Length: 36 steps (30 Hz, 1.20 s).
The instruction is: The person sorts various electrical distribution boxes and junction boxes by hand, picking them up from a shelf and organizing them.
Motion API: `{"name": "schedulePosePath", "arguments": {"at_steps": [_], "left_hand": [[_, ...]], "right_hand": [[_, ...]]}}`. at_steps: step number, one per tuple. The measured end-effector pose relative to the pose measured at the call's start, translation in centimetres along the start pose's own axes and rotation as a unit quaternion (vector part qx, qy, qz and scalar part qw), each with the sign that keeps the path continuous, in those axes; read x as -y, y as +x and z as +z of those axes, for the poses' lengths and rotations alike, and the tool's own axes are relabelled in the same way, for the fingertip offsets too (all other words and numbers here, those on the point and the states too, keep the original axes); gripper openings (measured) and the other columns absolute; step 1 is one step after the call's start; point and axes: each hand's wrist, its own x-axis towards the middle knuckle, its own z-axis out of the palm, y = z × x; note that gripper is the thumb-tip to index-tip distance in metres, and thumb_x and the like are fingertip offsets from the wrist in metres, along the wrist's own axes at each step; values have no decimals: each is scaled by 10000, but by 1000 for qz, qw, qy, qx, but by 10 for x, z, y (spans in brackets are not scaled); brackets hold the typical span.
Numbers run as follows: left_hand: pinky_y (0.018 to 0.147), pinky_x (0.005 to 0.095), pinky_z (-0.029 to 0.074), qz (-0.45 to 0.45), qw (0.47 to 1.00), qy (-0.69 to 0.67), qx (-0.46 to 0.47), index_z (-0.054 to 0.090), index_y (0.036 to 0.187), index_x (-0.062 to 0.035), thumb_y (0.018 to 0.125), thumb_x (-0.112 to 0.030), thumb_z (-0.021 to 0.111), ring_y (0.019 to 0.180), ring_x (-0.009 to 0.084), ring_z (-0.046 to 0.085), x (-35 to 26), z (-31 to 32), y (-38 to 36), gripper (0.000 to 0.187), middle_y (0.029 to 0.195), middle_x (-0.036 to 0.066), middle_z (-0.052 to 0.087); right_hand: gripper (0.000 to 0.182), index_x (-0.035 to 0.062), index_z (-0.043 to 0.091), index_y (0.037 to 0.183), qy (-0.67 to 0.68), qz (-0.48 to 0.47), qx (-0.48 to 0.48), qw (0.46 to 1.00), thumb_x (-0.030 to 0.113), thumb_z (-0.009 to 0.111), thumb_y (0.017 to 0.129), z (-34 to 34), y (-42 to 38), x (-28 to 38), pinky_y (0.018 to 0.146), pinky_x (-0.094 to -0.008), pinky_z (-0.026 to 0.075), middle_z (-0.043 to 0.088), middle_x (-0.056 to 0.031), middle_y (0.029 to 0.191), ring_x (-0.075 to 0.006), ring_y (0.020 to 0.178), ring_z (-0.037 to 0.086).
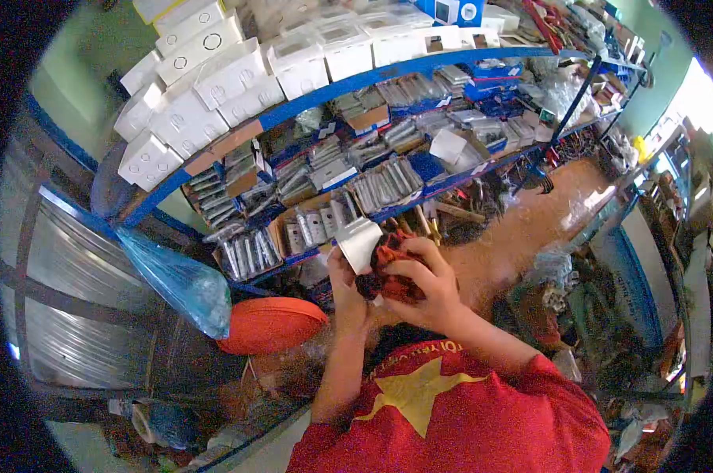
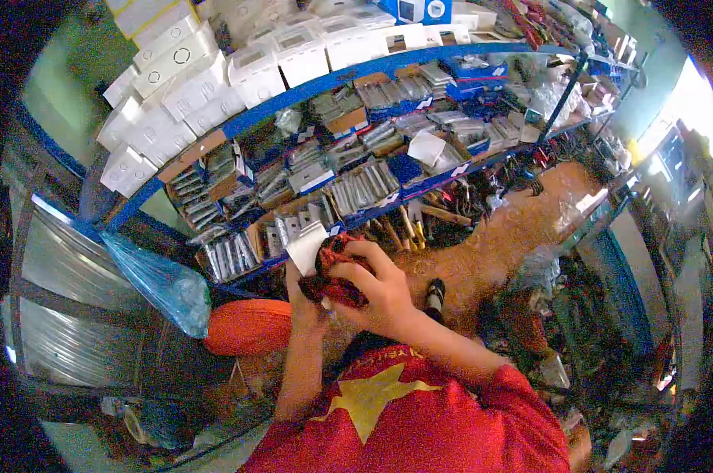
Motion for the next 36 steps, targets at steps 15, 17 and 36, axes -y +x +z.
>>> {"name": "schedulePosePath", "arguments": {"at_steps": [15, 17, 36], "left_hand": [[1025, 390, 330, 173, 964, 159, -122, 242, 1357, -17, 678, -356, 809, 1185, 251, 426, -14, 22, -16, 947, 1274, 126, 412], [1011, 387, 367, 163, 969, 120, -139, 255, 1353, -12, 748, -351, 755, 1190, 260, 441, -7, 19, -10, 855, 1293, 148, 417], [974, 440, 427, -73, 938, -339, 12, 468, 1285, -38, 802, -626, 450, 1094, 319, 552, -18, 37, -9, 761, 1212, 164, 558]], "right_hand": [[432, 43, 534, 1024, 140, 135, -50, 980, 49, 748, 650, -14, 2, -24, 873, -319, 445, 578, -126, 1024, -249, 966, 581], [493, 43, 511, 1055, -19, 6, -2, 1000, 64, 765, 633, 5, -2, -9, 869, -328, 443, 554, -119, 1029, -260, 962, 568], [539, 129, 634, 1077, -68, -80, 25, 994, 107, 752, 552, 25, -6, 6, 1060, -521, 308, 413, -191, 1359, -420, 1254, 418]]}}
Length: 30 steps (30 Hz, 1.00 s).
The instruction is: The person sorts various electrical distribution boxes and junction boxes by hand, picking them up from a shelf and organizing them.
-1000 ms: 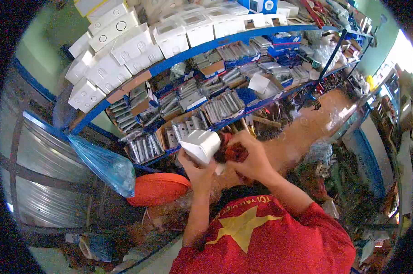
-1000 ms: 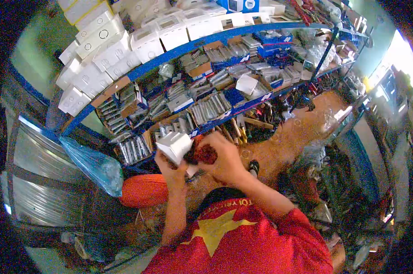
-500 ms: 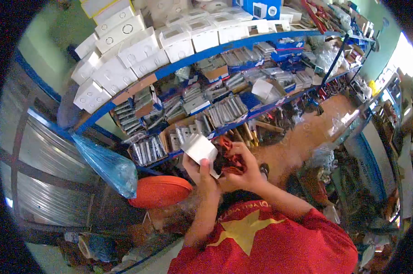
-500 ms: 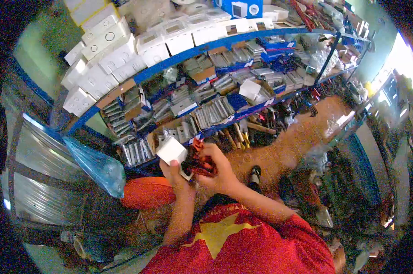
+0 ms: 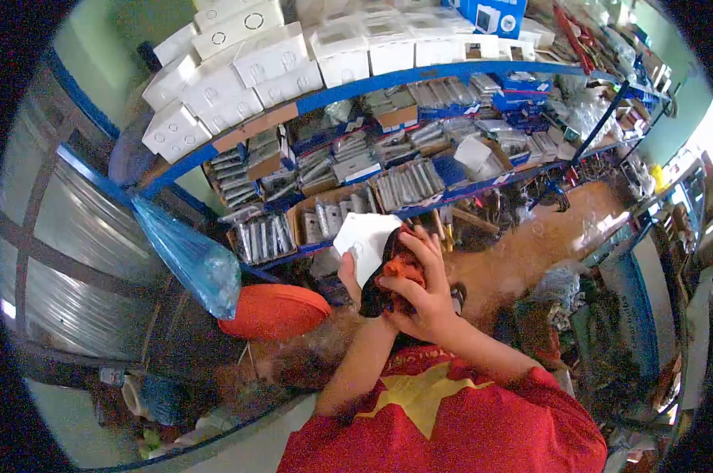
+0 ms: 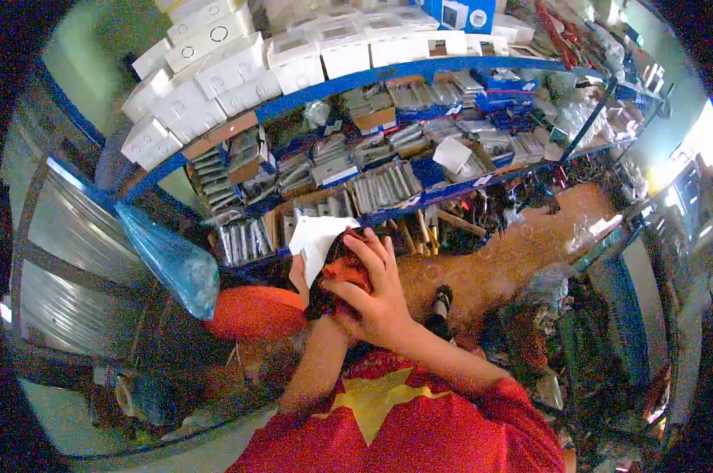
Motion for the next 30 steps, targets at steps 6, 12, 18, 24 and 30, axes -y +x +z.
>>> {"name": "schedulePosePath", "arguments": {"at_steps": [6, 12, 18, 24, 30], "left_hand": [[952, 419, 443, 55, 994, 68, -61, 491, 1276, -65, 847, -599, 395, 1089, 295, 561, -12, 15, -7, 691, 1210, 134, 571], [939, 426, 444, 12, 1000, 3, -13, 455, 1327, -164, 837, -615, 405, 1150, 258, 528, -26, -1, -9, 668, 1274, 64, 540], [933, 449, 458, 50, 997, 56, -4, 453, 1329, -107, 868, -593, 355, 1133, 307, 543, -27, -11, 2, 677, 1292, 113, 531], [991, 414, 418, 121, 977, 176, -22, 386, 1365, -61, 825, -541, 467, 1168, 283, 524, -31, -8, -4, 727, 1310, 129, 509], [934, 449, 472, -7, 990, 5, 143, 341, 1386, -46, 786, -505, 572, 1156, 314, 531, -37, -37, -8, 789, 1312, 153, 500]], "right_hand": [[531, 92, 598, 1110, 177, 45, 35, 983, -47, 652, 600, 0, 13, -25, 923, -362, 476, 501, -177, 1252, -335, 1146, 541], [513, 60, 550, 1146, 227, 180, 14, 957, -60, 590, 649, 2, -8, -60, 924, -353, 447, 502, -159, 1249, -314, 1174, 502], [625, 66, 481, 1239, 268, 100, 83, 955, 225, 774, 711, -17, 4, -26, 1066, -442, 287, 310, -222, 1410, -368, 1328, 312], [450, 76, 576, 1047, 172, 77, 90, 978, 82, 783, 647, -12, 10, -29, 970, -389, 442, 406, -181, 1372, -373, 1222, 469], [439, 97, 585, 1021, 84, 33, 182, 979, 91, 771, 623, -30, -4, -26, 828, -384, 532, 526, -160, 1235, -355, 1043, 590]]}}
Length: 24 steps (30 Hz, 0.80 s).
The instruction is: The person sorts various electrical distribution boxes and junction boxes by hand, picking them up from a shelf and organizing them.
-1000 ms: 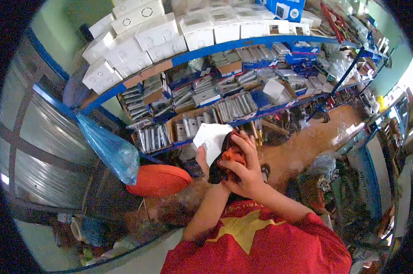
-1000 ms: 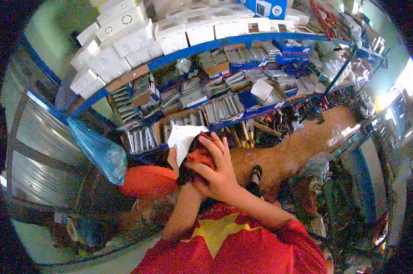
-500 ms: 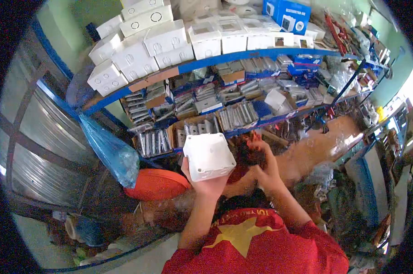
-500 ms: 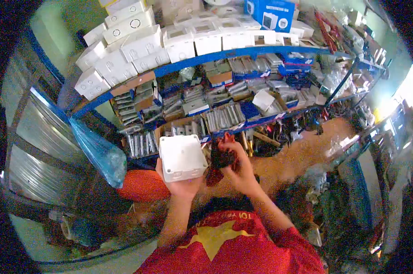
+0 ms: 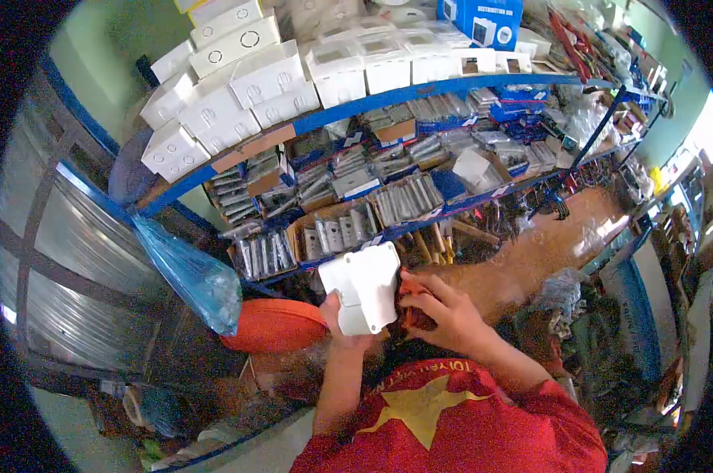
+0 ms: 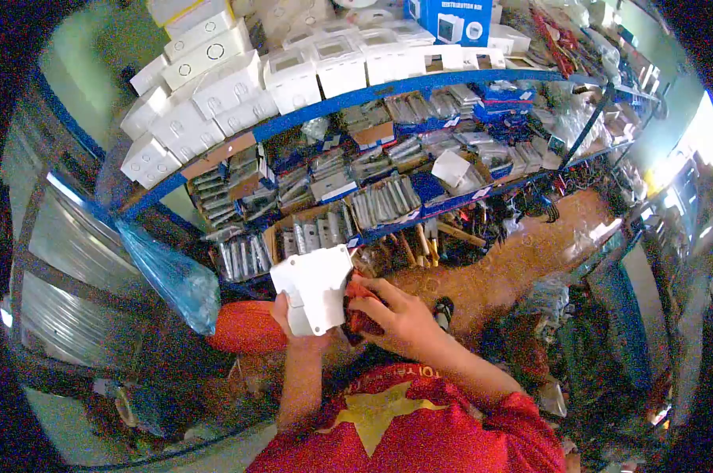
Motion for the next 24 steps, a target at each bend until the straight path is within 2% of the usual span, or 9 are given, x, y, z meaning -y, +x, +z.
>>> {"name": "schedulePosePath", "arguments": {"at_steps": [2, 5, 8, 10, 13, 14, 17, 20, 24], "left_hand": [[931, 477, 482, -25, 997, 56, -49, 302, 1401, -36, 735, -478, 668, 1155, 330, 531, -12, -24, -17, 879, 1327, 176, 478], [940, 453, 475, -25, 982, 185, -4, 253, 1429, -43, 579, -511, 795, 1186, 307, 506, -27, 0, -25, 1111, 1360, 172, 429], [1041, 421, 354, -34, 884, 465, 20, 156, 1454, -27, 504, -428, 870, 1274, 274, 406, -34, 18, -19, 1254, 1414, 156, 346], [1095, 398, 263, -29, 809, 581, 82, 137, 1456, -27, 470, -356, 895, 1318, 271, 347, -33, 15, -14, 1286, 1422, 140, 332], [948, 384, 437, -41, 857, 512, -46, 342, 1370, -69, 846, -334, 506, 1166, 279, 499, 2, 41, -9, 609, 1330, 123, 452], [896, 378, 501, -43, 888, 447, -101, 411, 1343, -85, 976, -342, 377, 1108, 281, 557, 11, 49, -6, 450, 1294, 118, 498], [962, 378, 424, -34, 866, 497, -35, 364, 1359, -35, 777, -337, 547, 1165, 281, 501, -6, 45, -2, 680, 1308, 135, 474], [1059, 390, 311, -1, 785, 615, 68, 296, 1379, 45, 486, -317, 785, 1271, 286, 403, -24, 22, -14, 1080, 1352, 171, 418], [1089, 390, 272, 4, 761, 638, 117, 285, 1382, 66, 403, -349, 855, 1270, 286, 400, -19, 20, -11, 1207, 1345, 182, 409]], "right_hand": [[435, 81, 583, 1021, 41, -15, 44, 998, 25, 726, 615, -10, -8, -15, 813, -359, 529, 590, -154, 1123, -323, 998, 613], [425, 54, 570, 1031, 76, 27, -110, 991, -41, 665, 629, -27, -12, -32, 853, -336, 498, 611, -137, 1074, -265, 990, 622], [410, 17, 544, 1116, 442, 141, -246, 851, 11, 624, 714, -40, 2, -6, 965, -368, 415, 591, -107, 1159, -243, 1084, 563], [420, 31, 541, 1155, 408, 117, -172, 889, 49, 636, 746, -35, 14, 4, 987, -374, 390, 569, -126, 1200, -265, 1132, 532], [437, 67, 540, 1200, 147, -31, -29, 988, 122, 674, 787, -13, 39, 11, 1018, -387, 351, 543, -130, 1236, -264, 1186, 486], [428, 82, 547, 1194, 240, 23, -48, 969, 151, 688, 796, -7, 40, 12, 1019, -385, 349, 545, -123, 1240, -257, 1196, 476], [399, 70, 547, 1181, 385, 166, 56, 906, 117, 679, 807, -20, 40, 11, 1024, -360, 338, 534, -127, 1251, -238, 1209, 462], [309, 49, 566, 1105, 302, 128, -52, 943, 67, 676, 817, -19, 41, -1, 878, -289, 430, 599, -61, 1030, -136, 970, 547], [288, 46, 576, 1091, 307, 172, -53, 935, 51, 667, 817, -24, 40, -7, 870, -280, 432, 602, -46, 1026, -138, 964, 555]]}}
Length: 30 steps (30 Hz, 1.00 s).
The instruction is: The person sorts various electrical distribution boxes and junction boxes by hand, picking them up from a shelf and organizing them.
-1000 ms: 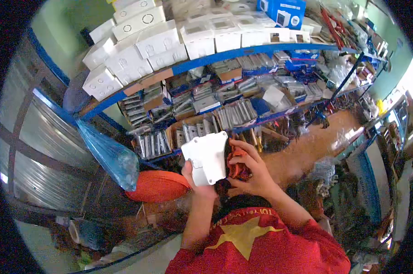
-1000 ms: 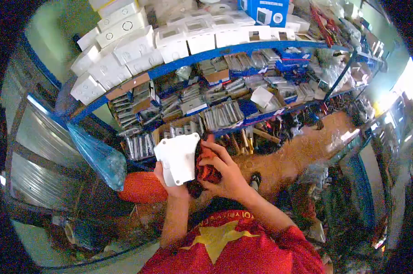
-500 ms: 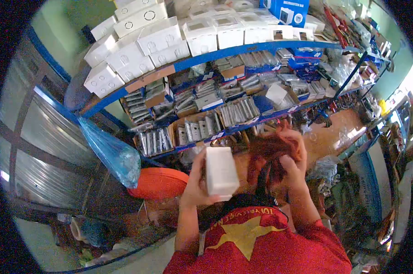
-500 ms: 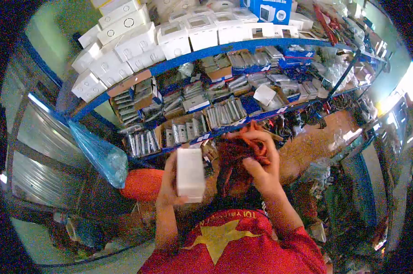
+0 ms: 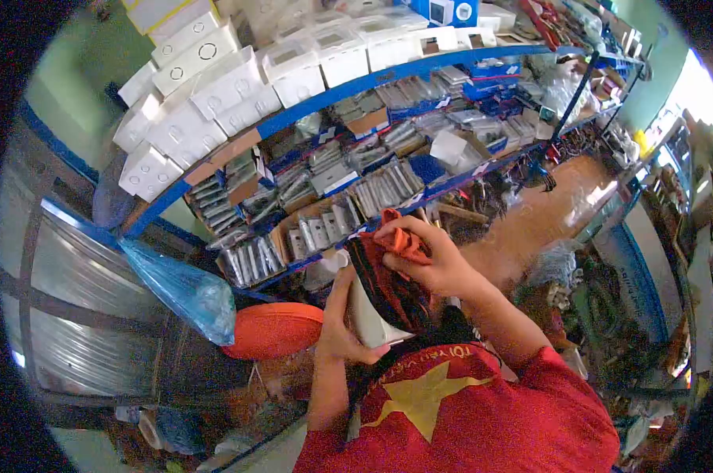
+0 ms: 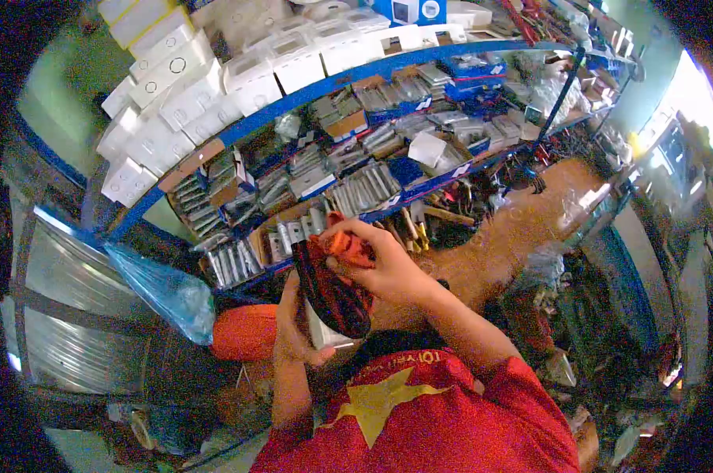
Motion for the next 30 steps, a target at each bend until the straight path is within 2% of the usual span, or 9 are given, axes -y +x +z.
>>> {"name": "schedulePosePath", "arguments": {"at_steps": [5, 10, 13, 16, 19, 23, 25, 27, 30], "left_hand": [[967, 360, 440, 1, 987, -139, -86, 191, 1428, 6, 454, -487, 886, 1149, 254, 531, -21, 17, -6, 1294, 1282, 149, 500], [1054, 390, 335, 27, 995, 86, -50, 192, 1415, 30, 443, -413, 852, 1235, 284, 449, 11, -15, -2, 1255, 1351, 166, 417], [1080, 388, 286, -31, 995, 89, -44, 273, 1384, 29, 387, -350, 877, 1266, 278, 394, 0, -3, 9, 1226, 1344, 161, 399], [1046, 411, 323, -48, 992, 115, -13, 331, 1357, 16, 353, -321, 887, 1216, 335, 426, -7, -8, 16, 1196, 1275, 175, 430], [1017, 420, 342, 6, 976, 219, -6, 368, 1354, -1, 341, -295, 869, 1158, 353, 447, -16, -3, 11, 1167, 1240, 179, 446], [1016, 407, 342, 17, 988, 149, 22, 344, 1369, 2, 375, -288, 875, 1173, 324, 445, -10, 0, 11, 1164, 1256, 169, 443], [1024, 398, 340, 23, 994, 107, 12, 319, 1377, 10, 390, -293, 882, 1198, 302, 434, -6, 3, 3, 1176, 1285, 166, 431], [1037, 389, 332, 35, 996, 63, -44, 289, 1386, 19, 402, -305, 890, 1224, 280, 422, 9, 4, -4, 1198, 1318, 164, 416], [1056, 382, 314, 25, 995, 45, -89, 260, 1390, 32, 406, -336, 900, 1238, 258, 420, 13, -1, -5, 1230, 1347, 158, 398]], "right_hand": [[290, 63, 577, 1111, 146, 29, -303, 941, 52, 662, 834, -23, 10, -79, 867, -278, 450, 622, -35, 1020, -131, 958, 573], [509, 59, 460, 1296, 362, -93, -150, 915, 123, 635, 822, -24, -3, -34, 1012, -369, 380, 512, -81, 1258, -210, 1170, 488], [529, 55, 484, 1259, 11, -166, 53, 985, 143, 698, 783, 4, -13, -12, 992, -358, 380, 526, -92, 1218, -193, 1150, 487], [469, 78, 501, 1163, 59, -24, 88, 994, 63, 732, 756, 12, -8, -18, 924, -335, 421, 541, -88, 1179, -184, 1088, 527], [370, 70, 559, 1097, 231, 93, 1, 969, 34, 713, 762, 4, 3, -30, 820, -265, 451, 584, -31, 983, -113, 911, 543], [331, 58, 568, 1086, 56, -22, -54, 997, 23, 698, 784, -4, 13, -73, 718, -245, 467, 605, -5, 923, -93, 825, 555], [295, 79, 579, 1088, 307, 82, -165, 934, 24, 657, 809, 4, 17, -78, 674, -274, 478, 631, -18, 919, -133, 731, 592], [283, 95, 572, 1108, 447, 190, -242, 840, 124, 635, 834, 8, 7, -64, 708, -318, 501, 646, -58, 985, -185, 815, 628], [441, 125, 510, 1230, 571, 169, -95, 798, 316, 573, 838, -7, -18, -82, 872, -401, 480, 589, -99, 1178, -266, 1045, 582]]}}
